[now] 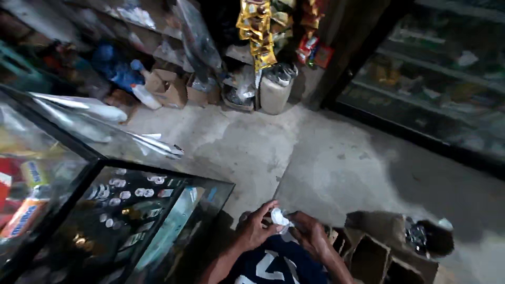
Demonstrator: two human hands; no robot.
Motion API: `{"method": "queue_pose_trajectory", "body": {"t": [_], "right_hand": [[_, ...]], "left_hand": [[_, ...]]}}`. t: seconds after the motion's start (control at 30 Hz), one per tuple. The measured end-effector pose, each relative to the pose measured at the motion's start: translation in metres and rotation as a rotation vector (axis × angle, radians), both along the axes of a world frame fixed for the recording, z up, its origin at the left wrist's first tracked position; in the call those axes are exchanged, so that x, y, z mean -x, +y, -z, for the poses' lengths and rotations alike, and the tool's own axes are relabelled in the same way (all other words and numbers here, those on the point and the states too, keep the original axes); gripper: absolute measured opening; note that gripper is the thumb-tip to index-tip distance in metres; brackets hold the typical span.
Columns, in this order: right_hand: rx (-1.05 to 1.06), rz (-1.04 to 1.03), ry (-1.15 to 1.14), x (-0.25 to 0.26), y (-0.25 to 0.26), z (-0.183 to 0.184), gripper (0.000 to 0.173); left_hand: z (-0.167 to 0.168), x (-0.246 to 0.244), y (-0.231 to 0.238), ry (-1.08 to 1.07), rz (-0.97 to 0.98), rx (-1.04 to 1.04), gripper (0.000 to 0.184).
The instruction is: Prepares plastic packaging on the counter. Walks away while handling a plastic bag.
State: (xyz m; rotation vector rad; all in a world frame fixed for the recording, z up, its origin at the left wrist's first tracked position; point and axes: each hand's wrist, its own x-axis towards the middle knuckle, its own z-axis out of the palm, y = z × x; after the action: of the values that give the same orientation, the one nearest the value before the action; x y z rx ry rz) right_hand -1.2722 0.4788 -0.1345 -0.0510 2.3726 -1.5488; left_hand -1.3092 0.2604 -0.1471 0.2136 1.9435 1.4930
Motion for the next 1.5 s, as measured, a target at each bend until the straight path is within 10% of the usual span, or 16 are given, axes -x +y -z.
{"method": "queue_pose_trajectory", "body": {"t": [0.47, 0.9, 1.17, 1.5], "right_hand": [[0.234, -0.442, -0.226, 0.323, -0.075, 0.008, 0.040], [-0.054, -0.888, -0.190, 0.594, -0.206, 0.028, 0.023], [0.011, -1.174, -0.122, 0.686, -0.379, 0.034, 0.017], [0.007, -1.288, -0.111, 0.746, -0.602, 0.027, 0.032]], "left_hand": [[0.010, 0.187, -0.034, 0.251, -0.877, -0.001, 0.028], [0.050, 0.374, -0.074, 0.203, -1.288, 0.192, 0.051], [0.085, 0.390, -0.125, 0.026, -1.677, 0.213, 0.041], [0.126, 0.433, -0.282, -0.195, -1.707, 0.179, 0.038]]}}
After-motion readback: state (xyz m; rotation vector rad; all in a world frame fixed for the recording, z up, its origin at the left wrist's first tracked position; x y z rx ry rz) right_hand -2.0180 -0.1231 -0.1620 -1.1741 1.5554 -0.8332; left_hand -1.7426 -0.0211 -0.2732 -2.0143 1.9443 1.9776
